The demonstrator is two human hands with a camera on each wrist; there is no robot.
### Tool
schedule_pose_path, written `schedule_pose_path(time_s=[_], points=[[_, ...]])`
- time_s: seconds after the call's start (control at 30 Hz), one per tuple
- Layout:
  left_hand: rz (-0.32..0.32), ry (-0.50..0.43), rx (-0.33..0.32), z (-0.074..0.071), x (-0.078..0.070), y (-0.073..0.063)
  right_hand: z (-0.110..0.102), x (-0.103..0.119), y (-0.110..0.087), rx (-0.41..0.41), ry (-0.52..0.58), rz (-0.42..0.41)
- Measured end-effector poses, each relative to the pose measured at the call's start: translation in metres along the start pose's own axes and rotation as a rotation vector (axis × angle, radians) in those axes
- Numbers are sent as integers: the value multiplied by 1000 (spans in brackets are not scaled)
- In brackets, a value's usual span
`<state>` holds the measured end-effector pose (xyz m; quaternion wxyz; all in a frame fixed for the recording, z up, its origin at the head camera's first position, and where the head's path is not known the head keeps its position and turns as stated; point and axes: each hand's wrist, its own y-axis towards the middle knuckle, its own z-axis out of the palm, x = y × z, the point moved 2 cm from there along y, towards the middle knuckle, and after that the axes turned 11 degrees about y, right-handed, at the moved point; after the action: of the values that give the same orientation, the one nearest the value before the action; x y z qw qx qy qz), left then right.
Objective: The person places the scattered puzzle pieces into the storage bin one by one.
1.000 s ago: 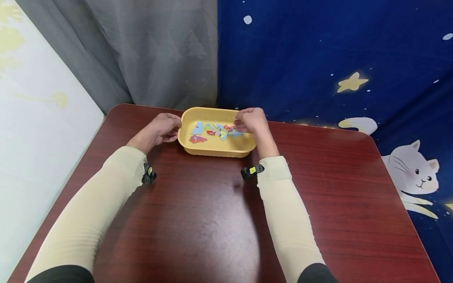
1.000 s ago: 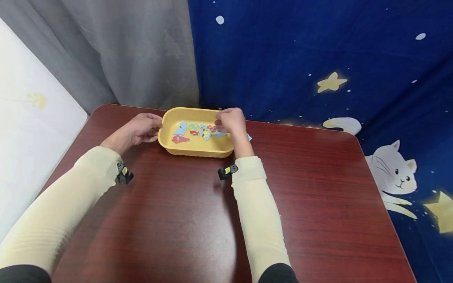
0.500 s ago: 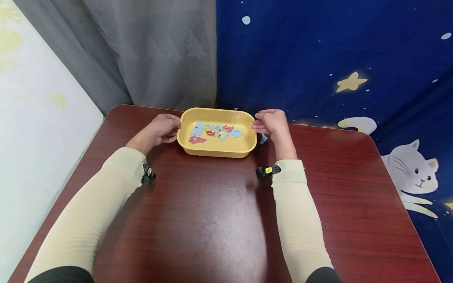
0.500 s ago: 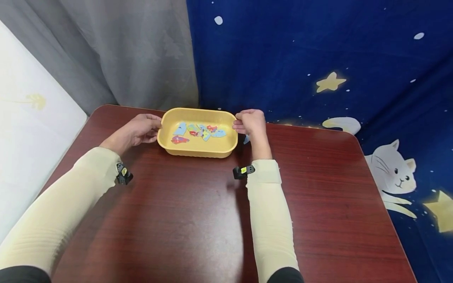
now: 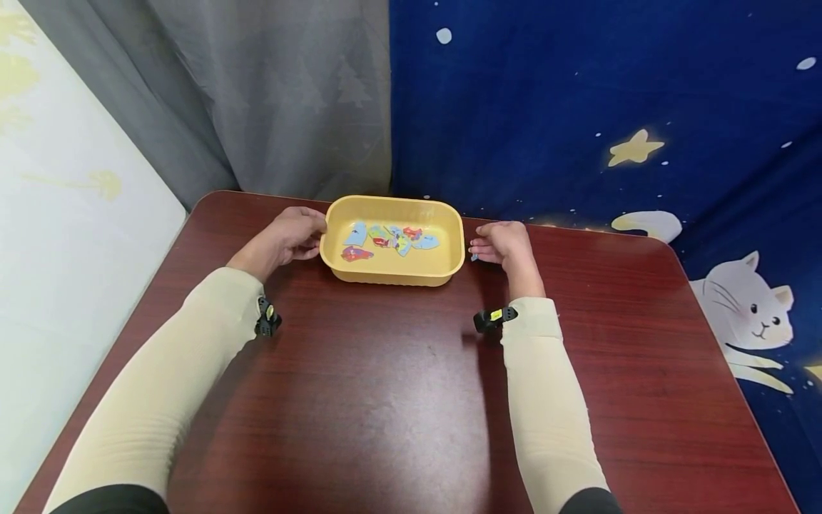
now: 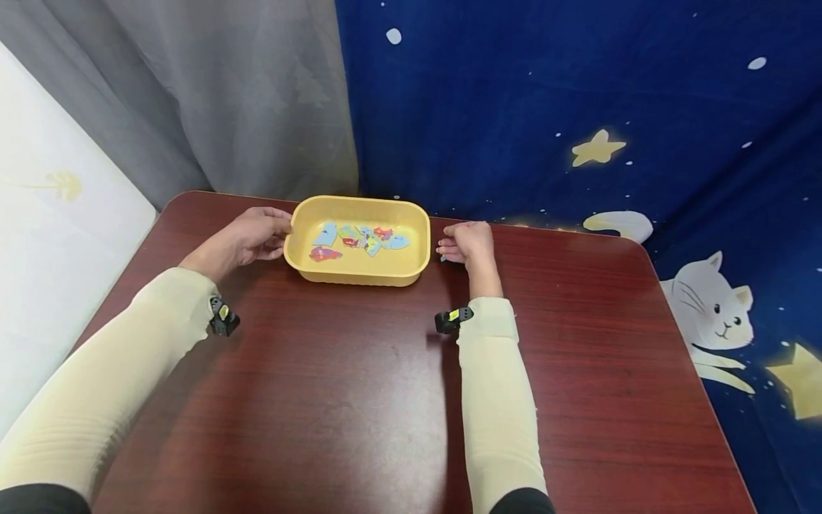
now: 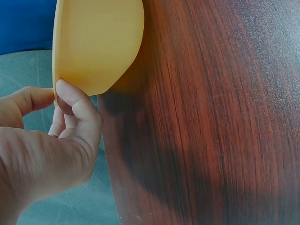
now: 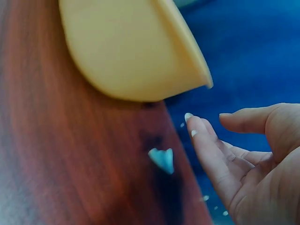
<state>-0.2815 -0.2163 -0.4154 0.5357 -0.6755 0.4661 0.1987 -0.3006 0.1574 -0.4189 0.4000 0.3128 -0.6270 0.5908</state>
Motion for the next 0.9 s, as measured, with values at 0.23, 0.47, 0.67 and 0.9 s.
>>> schedule_pose_path(time_s=[0.23,0.47,0.67,0.9], points=[[-7,8,-8,0,2,1,-6,-18,8,1,2,52],[-2,10,-12,0,1,2,-6,-30,10,-17,-13,56],[-9,12,-9,0,1,1,-4,-34,11,-41,5,33],[-13,11,-7,0,0,1,2,-38,12,-99,-72,-29]])
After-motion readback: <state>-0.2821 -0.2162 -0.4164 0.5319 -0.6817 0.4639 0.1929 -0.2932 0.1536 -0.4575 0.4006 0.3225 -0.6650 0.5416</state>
